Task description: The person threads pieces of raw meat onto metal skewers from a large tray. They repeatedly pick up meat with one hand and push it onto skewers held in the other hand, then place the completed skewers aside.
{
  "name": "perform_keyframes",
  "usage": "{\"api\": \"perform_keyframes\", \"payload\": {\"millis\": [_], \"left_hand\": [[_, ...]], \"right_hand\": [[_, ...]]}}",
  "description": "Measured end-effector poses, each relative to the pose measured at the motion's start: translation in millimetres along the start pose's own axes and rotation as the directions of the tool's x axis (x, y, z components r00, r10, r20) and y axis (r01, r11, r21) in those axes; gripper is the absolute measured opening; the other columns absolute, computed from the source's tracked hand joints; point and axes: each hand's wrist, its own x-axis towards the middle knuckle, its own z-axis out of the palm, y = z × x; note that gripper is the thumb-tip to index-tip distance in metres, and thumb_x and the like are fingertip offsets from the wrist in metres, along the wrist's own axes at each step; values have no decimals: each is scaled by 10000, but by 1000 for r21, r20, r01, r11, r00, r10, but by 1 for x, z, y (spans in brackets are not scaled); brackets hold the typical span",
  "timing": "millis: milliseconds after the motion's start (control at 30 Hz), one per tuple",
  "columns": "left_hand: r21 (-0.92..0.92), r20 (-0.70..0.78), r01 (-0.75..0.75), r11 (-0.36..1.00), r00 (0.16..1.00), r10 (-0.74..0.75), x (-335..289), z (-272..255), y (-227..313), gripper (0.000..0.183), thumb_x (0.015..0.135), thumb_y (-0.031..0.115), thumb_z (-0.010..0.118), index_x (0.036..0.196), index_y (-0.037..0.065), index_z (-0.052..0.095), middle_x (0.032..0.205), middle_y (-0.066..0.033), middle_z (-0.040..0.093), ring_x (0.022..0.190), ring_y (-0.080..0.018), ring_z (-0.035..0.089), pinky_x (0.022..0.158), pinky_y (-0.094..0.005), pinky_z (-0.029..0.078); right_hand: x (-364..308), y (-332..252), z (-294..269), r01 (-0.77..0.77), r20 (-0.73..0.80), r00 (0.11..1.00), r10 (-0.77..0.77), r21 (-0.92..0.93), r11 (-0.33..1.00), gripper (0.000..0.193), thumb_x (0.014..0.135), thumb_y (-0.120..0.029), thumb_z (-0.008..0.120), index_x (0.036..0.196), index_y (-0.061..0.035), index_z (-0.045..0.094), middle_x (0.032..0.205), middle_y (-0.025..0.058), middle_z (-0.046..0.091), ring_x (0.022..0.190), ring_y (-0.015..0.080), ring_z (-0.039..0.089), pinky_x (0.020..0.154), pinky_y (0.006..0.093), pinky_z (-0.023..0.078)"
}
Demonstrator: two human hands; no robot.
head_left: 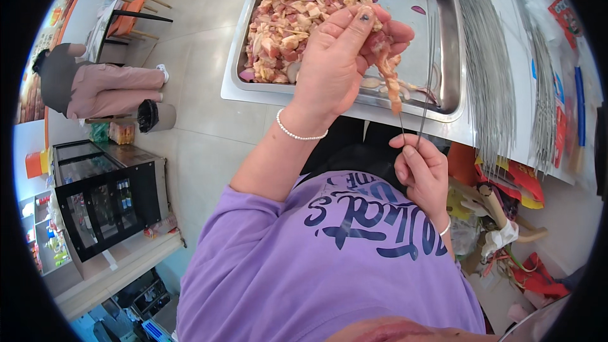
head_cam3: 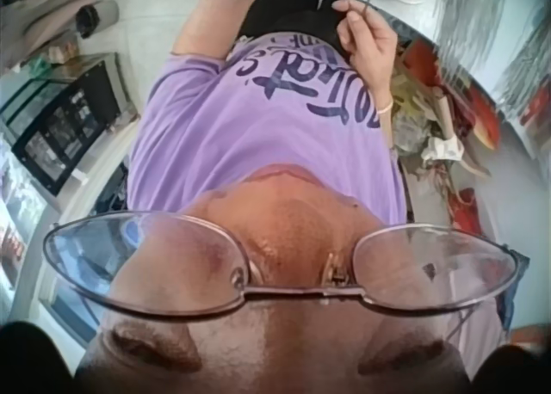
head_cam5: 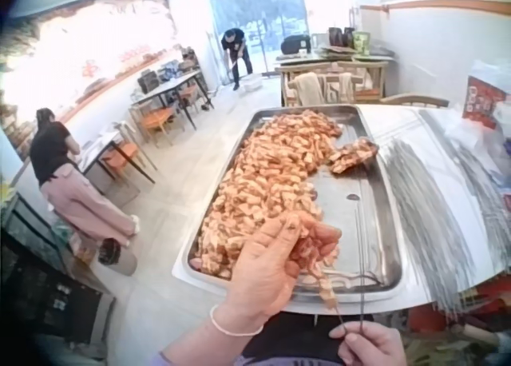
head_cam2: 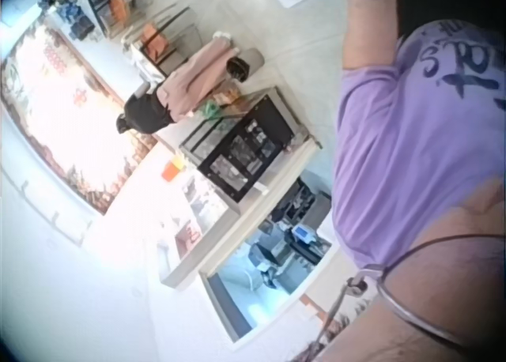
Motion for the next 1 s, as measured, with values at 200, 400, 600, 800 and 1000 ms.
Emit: {"api": "perform_keyframes", "payload": {"millis": [200,400,600,800,1000], "left_hand": [[-5,-20,82,997,996,-82,0,-1,6,349,1069,243,370,1222,-12,554,1199,-216,638,1154,-349,620,981,-468,533],[-325,133,120,938,988,-80,3,-11,-1,270,1080,254,355,1133,43,514,939,-51,535,895,-187,535,831,-351,462],[-59,22,-24,998,999,25,8,-13,9,329,1087,280,357,1233,28,510,1105,-52,572,986,-168,539,900,-363,435],[955,281,-294,30,934,221,2,-54,53,132,888,143,715,1006,87,730,999,-40,703,1070,-155,583,980,-352,406],[766,546,-541,-348,832,-93,9,-50,41,107,814,144,733,921,147,735,913,8,680,967,-205,584,897,-360,364]], "right_hand": [[3,-1,-2,-32,39,999,29,87,996,229,1028,-101,475,1133,28,632,653,-30,500,557,7,381,493,169,241],[8,2,-1,-117,113,989,98,176,977,235,1031,-122,481,1137,23,632,649,-25,506,545,4,355,495,168,239],[5,-6,-1,-55,17,998,54,57,997,234,1024,-112,487,1132,23,645,662,-31,513,552,-2,368,490,165,237],[-5,-6,-28,30,-101,995,-23,70,997,247,1025,-101,468,1153,35,629,671,-32,506,554,0,365,483,165,213],[-6,0,-25,5,-111,994,6,94,996,244,1025,-97,465,1147,28,635,673,-31,507,556,1,366,484,166,211]]}}
